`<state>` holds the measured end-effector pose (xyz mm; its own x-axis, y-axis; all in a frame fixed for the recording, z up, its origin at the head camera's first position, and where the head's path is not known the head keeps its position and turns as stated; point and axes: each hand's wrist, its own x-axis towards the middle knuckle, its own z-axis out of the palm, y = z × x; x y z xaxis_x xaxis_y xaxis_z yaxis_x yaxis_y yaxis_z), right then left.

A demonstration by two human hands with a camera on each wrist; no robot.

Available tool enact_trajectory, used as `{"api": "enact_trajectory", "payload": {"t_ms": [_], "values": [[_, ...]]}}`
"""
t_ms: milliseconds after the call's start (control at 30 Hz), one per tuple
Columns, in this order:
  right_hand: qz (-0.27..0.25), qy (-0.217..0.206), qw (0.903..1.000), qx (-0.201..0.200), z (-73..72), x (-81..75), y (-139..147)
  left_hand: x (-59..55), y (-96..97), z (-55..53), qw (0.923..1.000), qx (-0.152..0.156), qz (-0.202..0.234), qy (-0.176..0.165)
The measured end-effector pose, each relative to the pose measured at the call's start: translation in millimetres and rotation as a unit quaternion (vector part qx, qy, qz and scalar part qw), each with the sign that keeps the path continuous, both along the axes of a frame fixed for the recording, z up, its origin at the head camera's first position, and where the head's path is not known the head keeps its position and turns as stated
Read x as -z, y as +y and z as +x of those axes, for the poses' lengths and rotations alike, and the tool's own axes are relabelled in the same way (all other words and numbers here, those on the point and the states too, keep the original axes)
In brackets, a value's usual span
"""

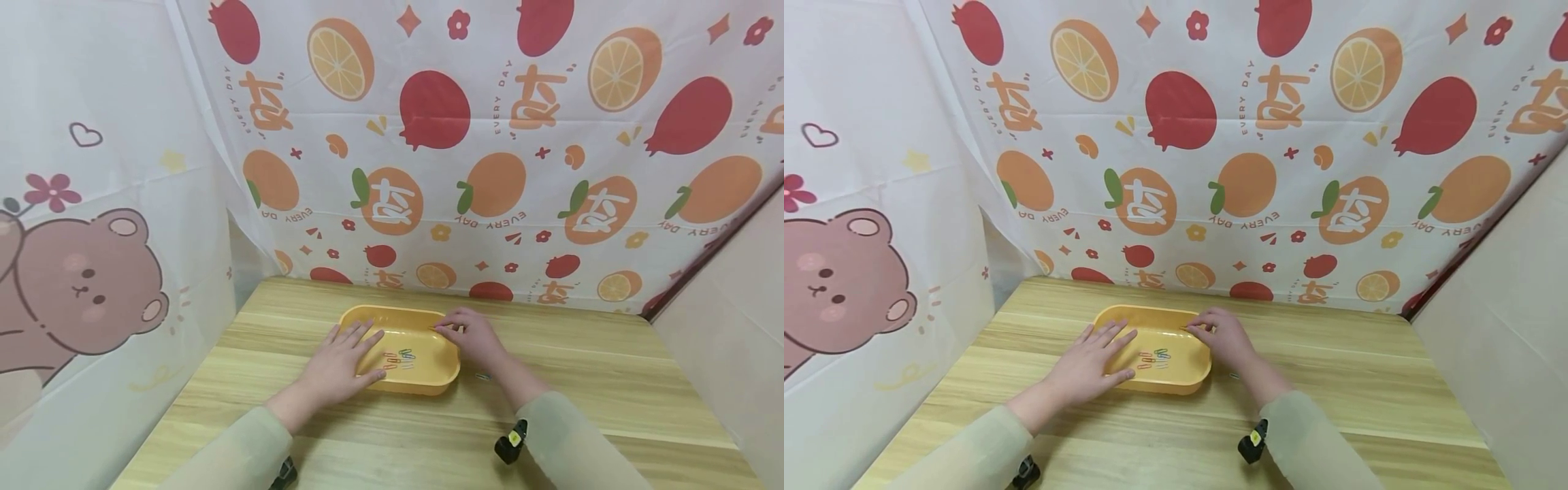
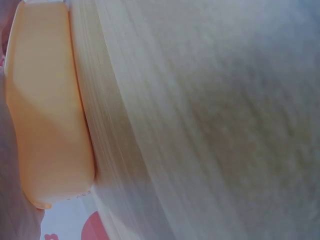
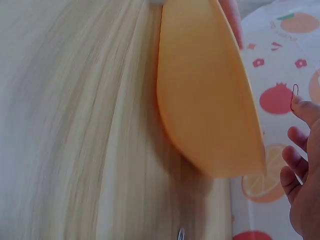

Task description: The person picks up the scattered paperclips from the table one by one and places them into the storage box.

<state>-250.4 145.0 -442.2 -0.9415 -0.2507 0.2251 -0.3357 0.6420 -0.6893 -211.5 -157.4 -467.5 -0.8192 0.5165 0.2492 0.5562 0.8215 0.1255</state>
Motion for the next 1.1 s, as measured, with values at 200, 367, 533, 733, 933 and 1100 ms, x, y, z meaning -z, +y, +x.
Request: {"api": "enact_trajectory", "payload": {"t_ms": [200, 367, 533, 733, 933, 1100], "values": [[-0.004, -0.004, 0.9998, -0.019, -1.8, -4.2, -22.9, 0.5, -0.2, 0.6, 1.0, -0.002, 0.004, -0.006], [0.003, 0.004, 0.9995, -0.031, -3.3, -4.8, -35.8, 1.8, -0.3, 0.0, 1.0, -0.001, 0.004, 0.002], [0.02, 0.004, 0.9987, -0.047, -4.4, -4.7, -45.2, -0.1, 0.0, 1.0, 1.0, -0.003, 0.001, -0.009], [0.053, -0.009, 0.9961, -0.07, -6.0, -3.2, -55.1, -1.3, 0.2, 1.9, 0.9998, -0.009, -0.004, -0.017], [0.118, -0.016, 0.9901, -0.074, -9.5, 2.3, -65.1, -1.3, -0.3, 1.9, 0.9998, -0.01, -0.004, -0.017], [0.171, -0.041, 0.9826, -0.061, -11.4, 4.0, -75.2, -0.2, -0.5, 1.7, 1.0, -0.007, -0.001, -0.006]]}}
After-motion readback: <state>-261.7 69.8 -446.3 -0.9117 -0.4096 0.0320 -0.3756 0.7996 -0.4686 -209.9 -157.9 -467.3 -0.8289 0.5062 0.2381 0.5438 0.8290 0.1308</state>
